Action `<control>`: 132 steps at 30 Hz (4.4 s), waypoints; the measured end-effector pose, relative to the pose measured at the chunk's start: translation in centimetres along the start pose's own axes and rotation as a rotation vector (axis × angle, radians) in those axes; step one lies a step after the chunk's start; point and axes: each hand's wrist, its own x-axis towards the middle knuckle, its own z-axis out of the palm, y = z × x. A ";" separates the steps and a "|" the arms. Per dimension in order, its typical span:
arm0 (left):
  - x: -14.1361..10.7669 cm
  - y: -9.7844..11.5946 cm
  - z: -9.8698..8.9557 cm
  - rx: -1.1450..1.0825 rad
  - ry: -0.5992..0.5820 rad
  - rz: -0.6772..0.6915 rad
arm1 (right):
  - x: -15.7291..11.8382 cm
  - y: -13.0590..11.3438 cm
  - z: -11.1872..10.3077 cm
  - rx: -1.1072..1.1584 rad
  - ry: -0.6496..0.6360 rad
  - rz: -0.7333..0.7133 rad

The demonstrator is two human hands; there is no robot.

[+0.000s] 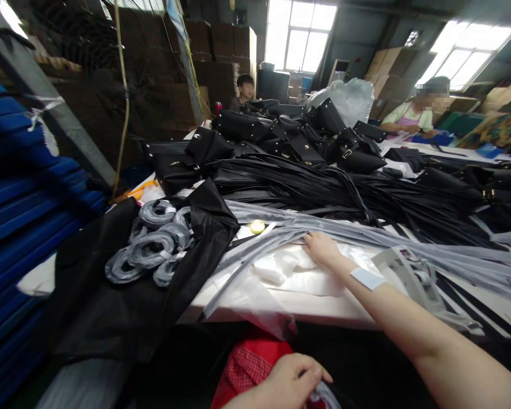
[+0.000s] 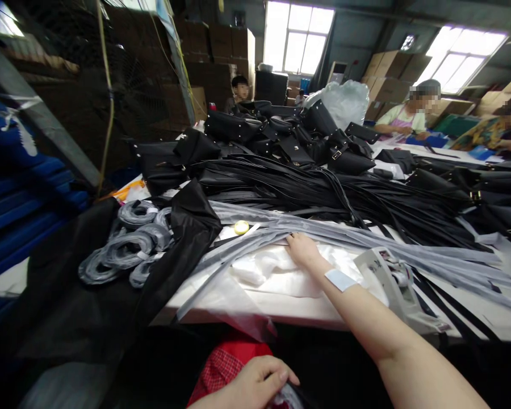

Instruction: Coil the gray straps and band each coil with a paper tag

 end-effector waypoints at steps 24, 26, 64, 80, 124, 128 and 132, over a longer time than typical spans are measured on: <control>-1.7 0.2 4.6 0.080 0.067 0.083 | -13.9 0.2 -1.9 0.235 0.284 0.009; -1.7 0.1 4.8 0.090 0.066 0.081 | -15.6 0.6 -0.1 0.247 0.288 -0.063; -1.1 0.9 5.0 0.071 0.030 0.087 | -14.0 -4.2 1.8 0.355 0.192 0.219; -0.1 0.5 4.1 -0.394 -0.123 -0.149 | -30.7 -3.2 -8.3 1.126 -0.195 0.062; -1.9 2.6 5.1 0.172 0.082 0.224 | -30.5 -9.3 1.2 1.995 -0.471 0.593; -2.2 2.7 5.1 0.135 0.111 0.246 | -30.0 -10.3 0.6 2.174 -0.367 0.669; -2.3 2.7 5.1 0.120 0.144 0.249 | -29.9 -9.7 0.0 2.093 -0.200 0.702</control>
